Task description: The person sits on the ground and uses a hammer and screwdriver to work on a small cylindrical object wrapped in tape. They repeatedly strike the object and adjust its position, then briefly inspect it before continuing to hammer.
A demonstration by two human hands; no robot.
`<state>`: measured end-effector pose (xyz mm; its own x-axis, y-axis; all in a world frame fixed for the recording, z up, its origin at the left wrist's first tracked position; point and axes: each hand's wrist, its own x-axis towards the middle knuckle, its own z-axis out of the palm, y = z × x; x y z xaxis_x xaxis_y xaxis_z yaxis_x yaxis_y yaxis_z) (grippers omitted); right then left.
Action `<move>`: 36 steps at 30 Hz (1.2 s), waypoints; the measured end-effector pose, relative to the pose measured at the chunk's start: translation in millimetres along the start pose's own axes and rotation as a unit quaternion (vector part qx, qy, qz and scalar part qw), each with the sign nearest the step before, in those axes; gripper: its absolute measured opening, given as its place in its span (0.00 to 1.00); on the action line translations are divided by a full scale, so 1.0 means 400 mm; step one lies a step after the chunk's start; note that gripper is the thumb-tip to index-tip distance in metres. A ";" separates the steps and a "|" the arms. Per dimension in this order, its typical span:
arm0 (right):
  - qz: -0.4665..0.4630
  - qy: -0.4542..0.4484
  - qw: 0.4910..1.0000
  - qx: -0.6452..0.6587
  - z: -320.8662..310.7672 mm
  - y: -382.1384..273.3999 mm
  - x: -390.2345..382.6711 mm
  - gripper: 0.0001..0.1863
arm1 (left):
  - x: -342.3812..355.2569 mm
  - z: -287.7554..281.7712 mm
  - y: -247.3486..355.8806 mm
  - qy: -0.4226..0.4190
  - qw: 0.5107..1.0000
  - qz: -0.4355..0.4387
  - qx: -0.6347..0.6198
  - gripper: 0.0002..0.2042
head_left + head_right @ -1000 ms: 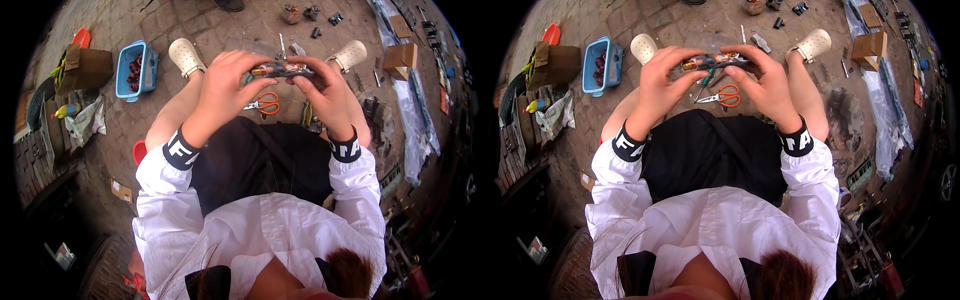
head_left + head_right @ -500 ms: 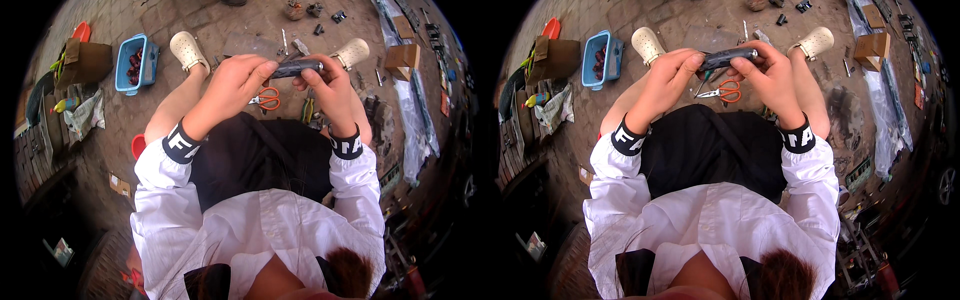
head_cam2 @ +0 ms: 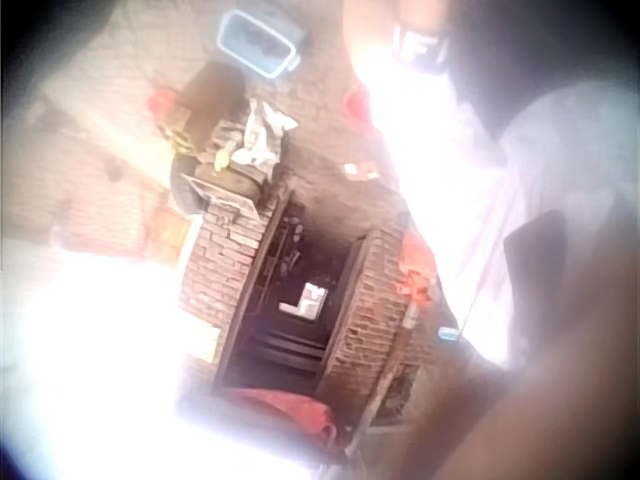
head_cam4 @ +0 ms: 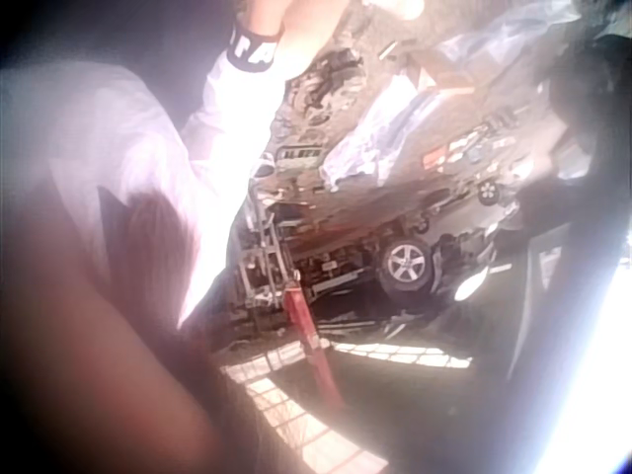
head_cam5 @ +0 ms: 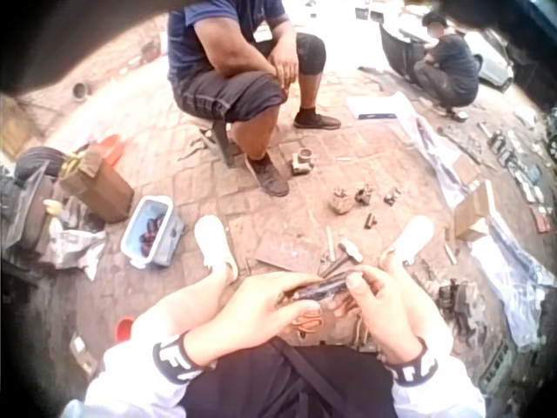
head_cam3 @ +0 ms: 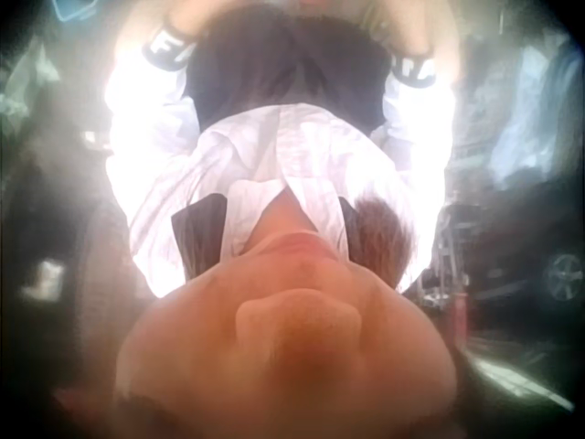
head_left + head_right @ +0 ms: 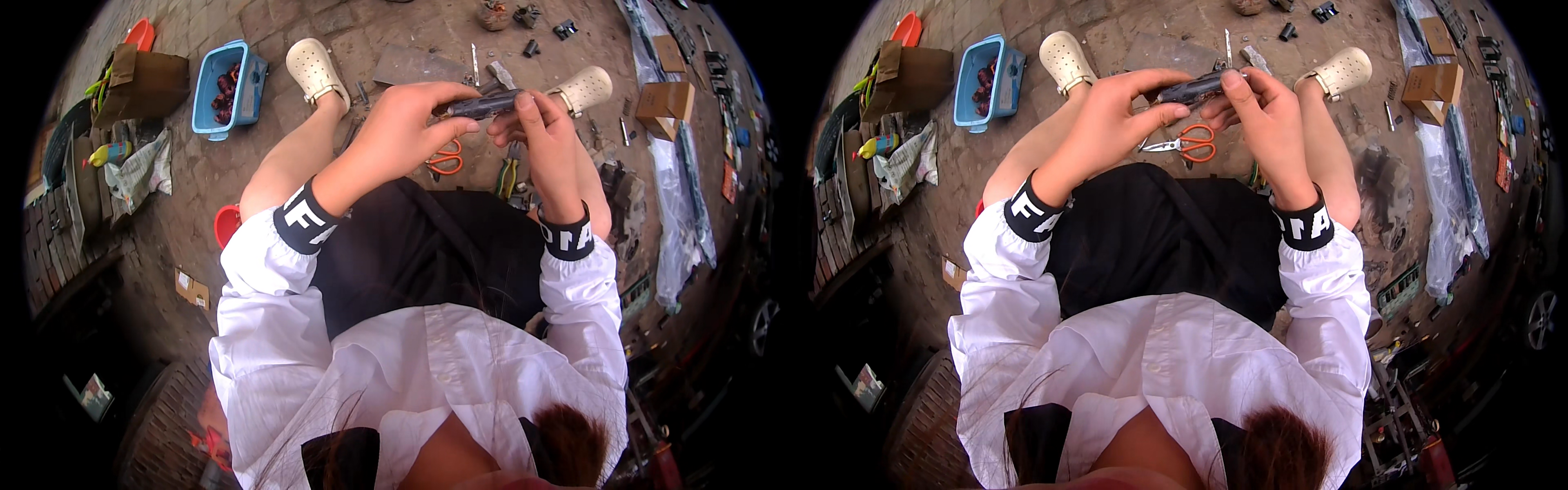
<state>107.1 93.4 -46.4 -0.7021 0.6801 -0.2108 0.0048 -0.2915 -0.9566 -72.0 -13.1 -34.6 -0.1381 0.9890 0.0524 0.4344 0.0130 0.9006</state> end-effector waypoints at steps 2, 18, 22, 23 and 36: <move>0.002 0.001 1.000 0.021 0.005 -0.002 0.004 0.16 | -0.001 0.001 -0.006 -0.005 0.999 -0.029 -0.042 0.17; -0.040 0.016 0.999 -0.031 -0.002 -0.002 0.002 0.16 | -0.001 0.008 0.006 -0.036 0.997 -0.055 -0.038 0.14; -0.043 0.015 0.999 -0.029 0.000 0.003 0.003 0.17 | -0.005 0.015 0.009 0.004 1.000 0.000 0.016 0.14; -0.045 0.016 0.998 -0.028 0.001 0.003 0.004 0.17 | -0.006 0.018 0.011 0.007 1.000 0.002 0.027 0.14; 0.031 0.047 0.998 0.018 0.007 0.008 0.004 0.18 | -0.007 0.028 0.000 -0.037 0.980 -0.096 -0.173 0.13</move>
<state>104.0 91.7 -49.1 -0.6308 0.7197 -0.2900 0.0195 -0.3589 -0.9332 -61.9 -14.3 -39.6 -0.1179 0.9813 -0.1521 0.0771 0.1618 0.9838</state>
